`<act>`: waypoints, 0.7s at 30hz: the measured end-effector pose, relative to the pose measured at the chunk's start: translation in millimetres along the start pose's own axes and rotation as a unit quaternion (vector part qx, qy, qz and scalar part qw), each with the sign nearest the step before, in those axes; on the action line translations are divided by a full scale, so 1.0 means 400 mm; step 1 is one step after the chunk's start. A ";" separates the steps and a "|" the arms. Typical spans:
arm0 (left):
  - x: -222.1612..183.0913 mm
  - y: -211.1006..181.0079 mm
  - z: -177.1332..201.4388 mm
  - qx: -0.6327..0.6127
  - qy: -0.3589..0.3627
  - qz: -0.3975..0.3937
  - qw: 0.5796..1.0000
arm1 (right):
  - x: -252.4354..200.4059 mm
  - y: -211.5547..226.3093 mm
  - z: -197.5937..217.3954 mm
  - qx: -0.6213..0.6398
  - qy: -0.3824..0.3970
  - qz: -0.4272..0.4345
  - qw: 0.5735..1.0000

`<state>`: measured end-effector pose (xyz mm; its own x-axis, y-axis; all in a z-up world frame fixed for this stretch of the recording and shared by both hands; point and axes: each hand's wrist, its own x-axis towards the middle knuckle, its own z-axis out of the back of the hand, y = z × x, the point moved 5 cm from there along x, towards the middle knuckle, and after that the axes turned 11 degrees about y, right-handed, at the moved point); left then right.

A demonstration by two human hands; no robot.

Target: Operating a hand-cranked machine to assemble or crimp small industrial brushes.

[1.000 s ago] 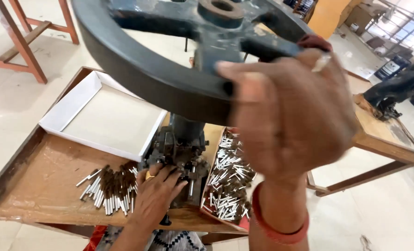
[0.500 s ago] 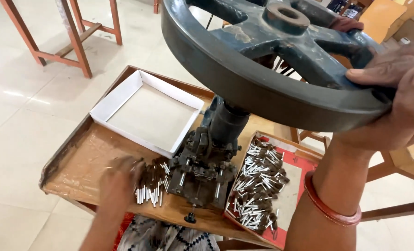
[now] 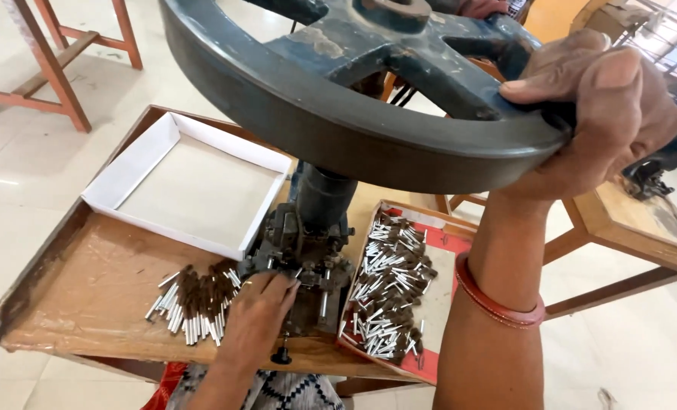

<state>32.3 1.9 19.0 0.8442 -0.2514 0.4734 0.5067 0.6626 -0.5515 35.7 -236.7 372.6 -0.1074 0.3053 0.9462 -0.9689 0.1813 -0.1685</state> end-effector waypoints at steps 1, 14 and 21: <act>0.024 -0.014 -0.026 0.037 0.041 0.026 0.998 | 0.003 -0.002 -0.003 0.006 0.008 0.014 1.000; 0.003 -0.042 0.066 0.102 0.072 -0.041 0.991 | -0.007 0.056 -0.016 -0.006 -0.011 -0.031 0.999; 0.022 -0.026 0.034 0.108 0.248 0.081 0.959 | 0.108 0.239 -0.275 -0.421 0.088 -0.146 0.891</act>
<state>31.9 2.4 38.3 0.9152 -0.4024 -0.0207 0.3592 0.8382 -0.4103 -37.0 -103.3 367.2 0.2305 0.2596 0.9378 -0.4320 0.8909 -0.1404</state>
